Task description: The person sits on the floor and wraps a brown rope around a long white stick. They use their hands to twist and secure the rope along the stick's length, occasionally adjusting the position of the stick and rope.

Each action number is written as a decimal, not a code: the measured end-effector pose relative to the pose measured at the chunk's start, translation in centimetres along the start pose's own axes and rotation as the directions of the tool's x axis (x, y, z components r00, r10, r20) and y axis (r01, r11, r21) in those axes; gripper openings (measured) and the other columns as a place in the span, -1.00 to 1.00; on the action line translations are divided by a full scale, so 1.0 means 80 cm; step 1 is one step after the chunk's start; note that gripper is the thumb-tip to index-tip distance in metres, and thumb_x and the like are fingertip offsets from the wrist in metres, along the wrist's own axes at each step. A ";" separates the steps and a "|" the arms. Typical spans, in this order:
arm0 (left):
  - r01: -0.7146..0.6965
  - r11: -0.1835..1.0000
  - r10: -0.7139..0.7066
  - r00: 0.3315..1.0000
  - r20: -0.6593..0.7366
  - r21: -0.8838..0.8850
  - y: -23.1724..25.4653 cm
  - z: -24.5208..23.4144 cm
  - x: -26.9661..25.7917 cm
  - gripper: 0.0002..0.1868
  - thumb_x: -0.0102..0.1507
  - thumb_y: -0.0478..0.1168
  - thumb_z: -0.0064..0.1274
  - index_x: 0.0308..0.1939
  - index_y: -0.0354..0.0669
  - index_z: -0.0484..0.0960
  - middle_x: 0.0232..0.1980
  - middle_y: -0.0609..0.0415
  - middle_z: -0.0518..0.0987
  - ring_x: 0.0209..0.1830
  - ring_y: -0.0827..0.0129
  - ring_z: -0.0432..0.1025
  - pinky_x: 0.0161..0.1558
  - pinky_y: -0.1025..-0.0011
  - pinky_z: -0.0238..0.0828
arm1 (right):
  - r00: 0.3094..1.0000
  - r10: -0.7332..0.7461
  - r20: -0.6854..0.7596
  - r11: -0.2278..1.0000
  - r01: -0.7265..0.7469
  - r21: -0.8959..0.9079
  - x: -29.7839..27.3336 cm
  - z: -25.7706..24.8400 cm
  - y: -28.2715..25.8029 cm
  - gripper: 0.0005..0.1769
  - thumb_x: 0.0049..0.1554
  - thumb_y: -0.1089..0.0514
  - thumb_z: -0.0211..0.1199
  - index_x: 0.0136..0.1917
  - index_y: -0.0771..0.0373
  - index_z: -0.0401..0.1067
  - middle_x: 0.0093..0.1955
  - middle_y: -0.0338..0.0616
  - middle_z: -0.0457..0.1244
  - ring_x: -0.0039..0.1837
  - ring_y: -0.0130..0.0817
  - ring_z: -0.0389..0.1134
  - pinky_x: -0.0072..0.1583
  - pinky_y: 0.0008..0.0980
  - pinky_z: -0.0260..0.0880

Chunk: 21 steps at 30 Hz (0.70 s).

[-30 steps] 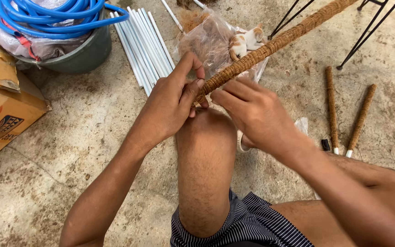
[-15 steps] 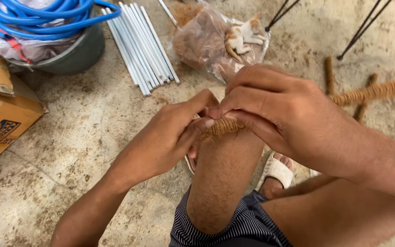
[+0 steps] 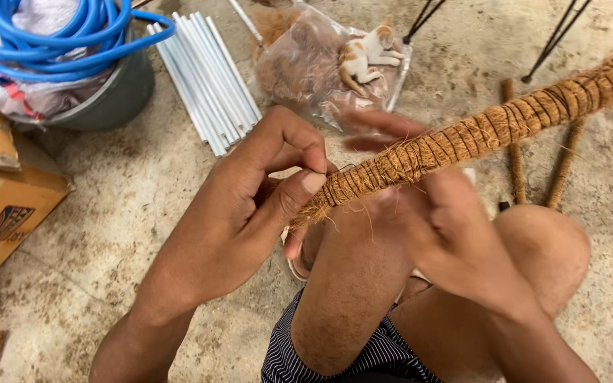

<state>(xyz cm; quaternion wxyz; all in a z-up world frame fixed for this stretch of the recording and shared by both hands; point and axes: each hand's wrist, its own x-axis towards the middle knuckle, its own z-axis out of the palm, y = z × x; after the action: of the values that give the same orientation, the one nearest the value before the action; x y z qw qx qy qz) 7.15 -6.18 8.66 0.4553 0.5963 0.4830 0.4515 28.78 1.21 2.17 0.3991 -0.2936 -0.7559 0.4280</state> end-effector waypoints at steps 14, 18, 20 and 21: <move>0.195 0.979 -0.196 0.981 -0.010 -0.062 -0.051 0.054 0.026 -0.98 0.43 -0.32 -0.15 -0.08 -0.15 0.35 -0.26 0.02 0.52 -0.63 0.53 0.36 -0.68 0.57 0.38 | 0.965 -0.077 -0.249 0.952 -0.003 -0.305 -0.060 0.028 0.006 -0.82 0.13 0.45 0.29 0.02 0.35 0.50 -0.11 -0.07 0.38 -0.11 -0.36 0.47 -0.13 -0.42 0.49; 0.306 0.951 -0.306 0.952 -0.014 0.039 -0.081 0.064 0.018 -0.94 0.44 -0.29 -0.18 -0.13 -0.16 0.39 -0.30 0.03 0.50 -0.59 0.52 0.37 -0.66 0.57 0.48 | 0.987 -0.160 -0.012 0.873 0.136 -0.469 -0.073 0.027 0.015 -0.72 0.02 0.46 0.29 0.04 0.41 0.50 -0.08 -0.04 0.34 -0.08 -0.22 0.45 -0.12 -0.31 0.50; 0.344 0.935 -0.345 0.939 -0.001 0.083 -0.091 0.066 0.013 -0.95 0.41 -0.29 -0.15 -0.12 -0.17 0.42 -0.27 0.06 0.51 -0.54 0.49 0.44 -0.62 0.56 0.54 | 0.972 -0.209 0.107 0.830 0.234 -0.507 -0.073 0.023 0.022 -0.69 -0.01 0.42 0.29 0.04 0.43 0.49 -0.04 -0.05 0.33 -0.03 -0.21 0.44 -0.07 -0.27 0.52; 0.366 0.925 -0.368 0.930 0.000 0.104 -0.096 0.068 0.009 -0.94 0.39 -0.28 -0.13 -0.12 -0.18 0.43 -0.25 0.07 0.51 -0.52 0.48 0.48 -0.60 0.56 0.57 | 0.964 -0.211 0.159 0.813 0.264 -0.519 -0.074 0.021 0.026 -0.69 -0.01 0.39 0.30 0.05 0.44 0.50 -0.03 -0.05 0.33 0.00 -0.22 0.43 -0.04 -0.26 0.52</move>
<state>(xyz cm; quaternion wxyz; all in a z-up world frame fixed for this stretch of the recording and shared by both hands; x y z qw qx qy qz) 11.27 -5.11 0.29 0.5052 0.5222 0.6041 0.3273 30.58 -3.14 -2.26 0.3155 -0.2759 -0.8937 0.1600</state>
